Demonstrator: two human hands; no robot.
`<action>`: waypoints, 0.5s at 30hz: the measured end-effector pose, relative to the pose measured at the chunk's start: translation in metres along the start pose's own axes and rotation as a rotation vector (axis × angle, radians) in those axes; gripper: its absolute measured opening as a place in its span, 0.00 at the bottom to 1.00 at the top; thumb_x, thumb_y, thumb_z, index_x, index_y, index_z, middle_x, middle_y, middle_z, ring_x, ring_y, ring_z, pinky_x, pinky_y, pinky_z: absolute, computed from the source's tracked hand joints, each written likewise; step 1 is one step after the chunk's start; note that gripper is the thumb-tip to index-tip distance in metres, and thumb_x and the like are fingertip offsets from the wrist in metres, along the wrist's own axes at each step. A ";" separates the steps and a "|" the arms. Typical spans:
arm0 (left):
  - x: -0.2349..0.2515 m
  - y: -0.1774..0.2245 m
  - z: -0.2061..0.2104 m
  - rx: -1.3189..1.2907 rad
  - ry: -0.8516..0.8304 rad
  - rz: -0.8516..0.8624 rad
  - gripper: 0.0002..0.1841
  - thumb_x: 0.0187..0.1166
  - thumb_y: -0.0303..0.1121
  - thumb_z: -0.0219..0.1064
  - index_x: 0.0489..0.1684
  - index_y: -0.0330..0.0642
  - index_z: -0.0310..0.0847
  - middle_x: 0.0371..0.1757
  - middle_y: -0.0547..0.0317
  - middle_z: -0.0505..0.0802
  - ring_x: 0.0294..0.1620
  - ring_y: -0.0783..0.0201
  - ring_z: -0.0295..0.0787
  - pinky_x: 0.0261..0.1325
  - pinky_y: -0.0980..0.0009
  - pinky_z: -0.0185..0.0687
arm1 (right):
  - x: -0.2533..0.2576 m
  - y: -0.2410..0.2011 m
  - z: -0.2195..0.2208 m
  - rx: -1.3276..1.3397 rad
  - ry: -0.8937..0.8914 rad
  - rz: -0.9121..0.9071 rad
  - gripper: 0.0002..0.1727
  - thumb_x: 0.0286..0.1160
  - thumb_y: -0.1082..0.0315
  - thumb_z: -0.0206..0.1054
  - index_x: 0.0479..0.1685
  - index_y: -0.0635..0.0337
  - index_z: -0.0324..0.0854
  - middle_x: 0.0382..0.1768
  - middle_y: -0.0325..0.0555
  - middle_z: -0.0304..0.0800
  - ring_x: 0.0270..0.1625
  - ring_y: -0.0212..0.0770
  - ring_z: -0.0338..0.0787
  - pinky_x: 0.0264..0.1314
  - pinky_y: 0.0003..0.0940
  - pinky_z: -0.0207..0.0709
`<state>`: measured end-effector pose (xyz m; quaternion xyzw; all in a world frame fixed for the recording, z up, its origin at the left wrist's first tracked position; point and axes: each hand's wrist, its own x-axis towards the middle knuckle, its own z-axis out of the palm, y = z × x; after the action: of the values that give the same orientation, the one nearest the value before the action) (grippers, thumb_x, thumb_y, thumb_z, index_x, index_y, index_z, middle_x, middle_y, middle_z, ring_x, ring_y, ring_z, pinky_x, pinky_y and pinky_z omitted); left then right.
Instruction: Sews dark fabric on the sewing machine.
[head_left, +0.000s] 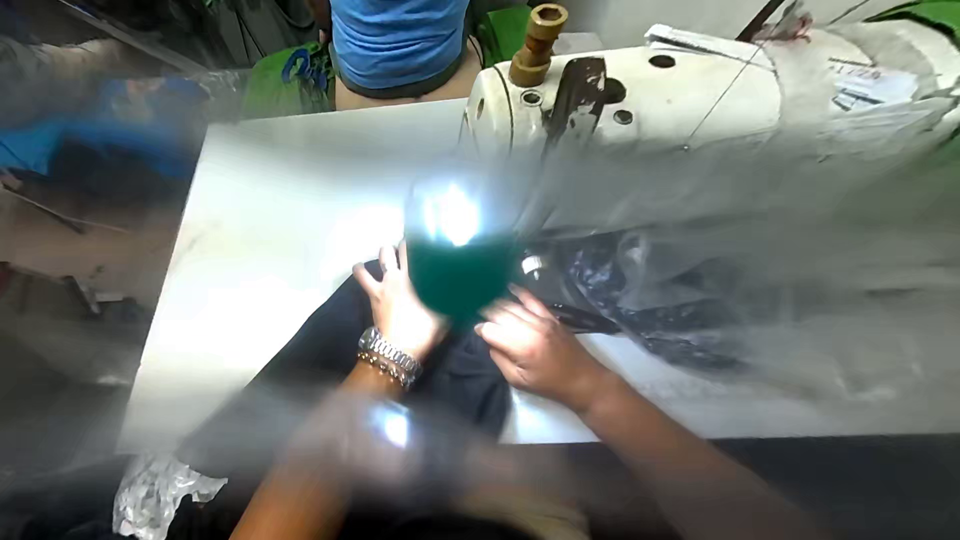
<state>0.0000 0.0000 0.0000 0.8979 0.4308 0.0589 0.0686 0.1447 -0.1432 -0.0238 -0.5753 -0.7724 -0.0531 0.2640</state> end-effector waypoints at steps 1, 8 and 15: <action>-0.005 0.001 0.001 -0.032 -0.035 -0.036 0.28 0.85 0.62 0.51 0.81 0.70 0.77 0.87 0.55 0.72 0.87 0.41 0.63 0.77 0.22 0.44 | 0.000 0.000 0.000 0.005 0.003 0.003 0.14 0.76 0.69 0.55 0.35 0.60 0.88 0.57 0.52 0.95 0.72 0.52 0.88 0.80 0.62 0.69; 0.006 -0.020 0.009 -0.126 -0.144 0.029 0.29 0.81 0.54 0.54 0.85 0.75 0.71 0.92 0.62 0.66 0.95 0.47 0.48 0.81 0.18 0.21 | -0.003 0.001 -0.002 0.023 0.006 -0.017 0.14 0.75 0.70 0.54 0.33 0.61 0.88 0.55 0.52 0.95 0.71 0.52 0.89 0.82 0.62 0.66; 0.044 -0.039 0.034 -0.130 -0.114 0.261 0.25 0.78 0.49 0.58 0.75 0.63 0.83 0.84 0.63 0.78 0.95 0.51 0.51 0.88 0.26 0.18 | -0.002 0.002 -0.001 -0.016 0.022 -0.013 0.15 0.76 0.70 0.54 0.32 0.61 0.88 0.54 0.53 0.96 0.70 0.53 0.89 0.81 0.60 0.68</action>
<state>0.0034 0.0559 -0.0385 0.9418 0.3013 0.0440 0.1425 0.1473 -0.1444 -0.0244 -0.5717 -0.7727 -0.0675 0.2676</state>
